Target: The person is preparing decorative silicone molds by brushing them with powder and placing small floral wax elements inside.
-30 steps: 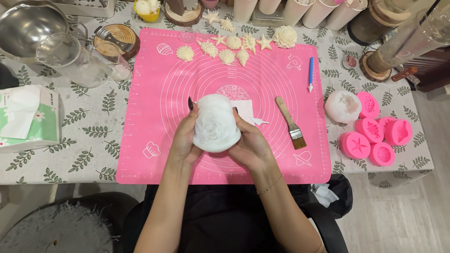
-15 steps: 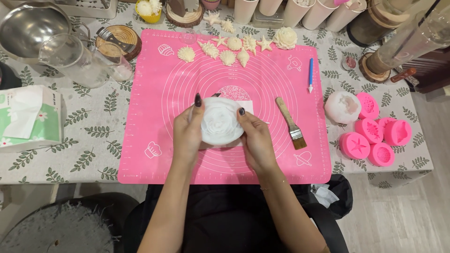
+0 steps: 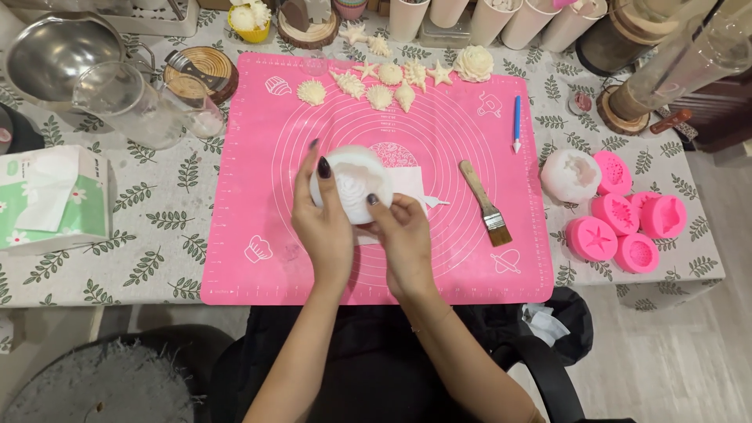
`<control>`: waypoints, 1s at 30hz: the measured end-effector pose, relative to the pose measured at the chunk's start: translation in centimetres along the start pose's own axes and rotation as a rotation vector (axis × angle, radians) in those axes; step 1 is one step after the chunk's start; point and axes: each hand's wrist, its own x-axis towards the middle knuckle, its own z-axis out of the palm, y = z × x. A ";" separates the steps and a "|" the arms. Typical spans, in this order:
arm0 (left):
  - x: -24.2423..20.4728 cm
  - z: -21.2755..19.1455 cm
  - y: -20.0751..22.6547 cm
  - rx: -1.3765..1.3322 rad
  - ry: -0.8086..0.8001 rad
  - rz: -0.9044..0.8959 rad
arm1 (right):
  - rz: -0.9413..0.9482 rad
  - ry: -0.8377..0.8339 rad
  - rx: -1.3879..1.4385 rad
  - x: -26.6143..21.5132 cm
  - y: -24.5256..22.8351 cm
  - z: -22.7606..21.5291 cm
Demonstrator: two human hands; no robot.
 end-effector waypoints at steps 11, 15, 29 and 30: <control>-1.3 0.2 0.3 -0.596 0.031 -0.671 | 0.101 -0.097 0.223 0.8 -0.3 -1.1; -2.0 0.4 -0.1 -0.664 0.056 -0.697 | 0.130 -0.142 0.248 0.8 -0.8 -1.0; -0.2 -0.1 -3.7 -0.893 -0.091 -1.012 | 0.443 -0.227 0.566 2.6 -2.3 -3.1; -0.1 0.0 -4.4 -0.892 -0.102 -1.065 | 0.463 -0.220 0.590 2.7 -2.5 -3.1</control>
